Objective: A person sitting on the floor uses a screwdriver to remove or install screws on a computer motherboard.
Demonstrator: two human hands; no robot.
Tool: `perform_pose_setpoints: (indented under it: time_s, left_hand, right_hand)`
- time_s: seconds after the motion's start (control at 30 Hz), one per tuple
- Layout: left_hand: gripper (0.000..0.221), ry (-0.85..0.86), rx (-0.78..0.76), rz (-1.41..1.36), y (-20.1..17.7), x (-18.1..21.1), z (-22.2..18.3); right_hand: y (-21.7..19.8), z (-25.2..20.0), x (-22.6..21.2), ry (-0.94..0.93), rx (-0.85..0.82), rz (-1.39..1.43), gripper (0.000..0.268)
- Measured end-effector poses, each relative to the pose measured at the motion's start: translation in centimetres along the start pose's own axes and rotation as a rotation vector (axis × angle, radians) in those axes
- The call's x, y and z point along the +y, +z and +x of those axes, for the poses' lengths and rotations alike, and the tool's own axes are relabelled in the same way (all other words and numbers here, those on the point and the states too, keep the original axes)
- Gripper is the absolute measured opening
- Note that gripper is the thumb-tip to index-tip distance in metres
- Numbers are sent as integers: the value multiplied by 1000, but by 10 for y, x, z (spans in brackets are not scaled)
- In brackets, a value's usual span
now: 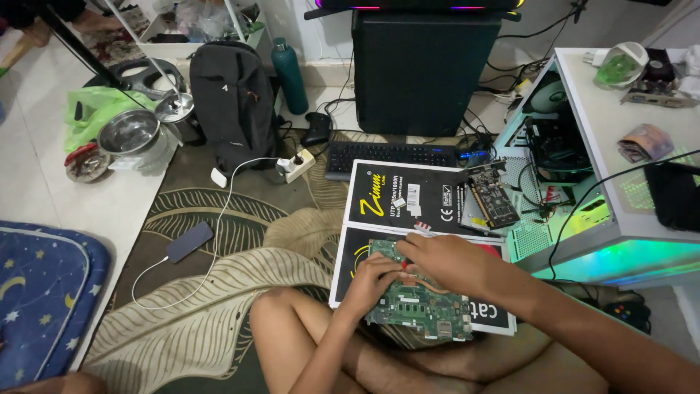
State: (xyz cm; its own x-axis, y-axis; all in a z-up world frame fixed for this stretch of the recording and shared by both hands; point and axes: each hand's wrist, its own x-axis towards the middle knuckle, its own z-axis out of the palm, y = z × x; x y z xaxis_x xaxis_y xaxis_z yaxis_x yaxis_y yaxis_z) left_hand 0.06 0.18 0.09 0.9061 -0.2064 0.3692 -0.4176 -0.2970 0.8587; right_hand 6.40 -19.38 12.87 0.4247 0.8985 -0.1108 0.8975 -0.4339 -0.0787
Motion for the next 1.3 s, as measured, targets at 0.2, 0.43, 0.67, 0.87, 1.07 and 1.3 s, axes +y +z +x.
perform_pose_setpoints:
  time_s: [0.2, 0.43, 0.67, 0.87, 1.07, 1.3]
  left_hand:
    - [10, -2, -6, 8, -1, 4, 0]
    - [12, 9, -2, -7, -1, 3, 0]
    - [9, 11, -6, -20, 0, -3, -1]
    - [8, 28, -5, -19, 1, -5, -1]
    - [8, 27, -7, -2, 1, -6, -1]
    - [7, 13, -19, 22, -1, -1, 0]
  right_hand:
    - [15, 1, 4, 1, 20, -13, 36]
    - [6, -1, 2, 34, 24, 54, 31]
    - [18, -2, 5, 13, 85, -11, 28]
    - [18, -2, 2, 28, 96, -22, 28]
    - [24, -3, 5, 30, 106, -27, 33]
    - [23, -3, 0, 135, 85, -49, 33]
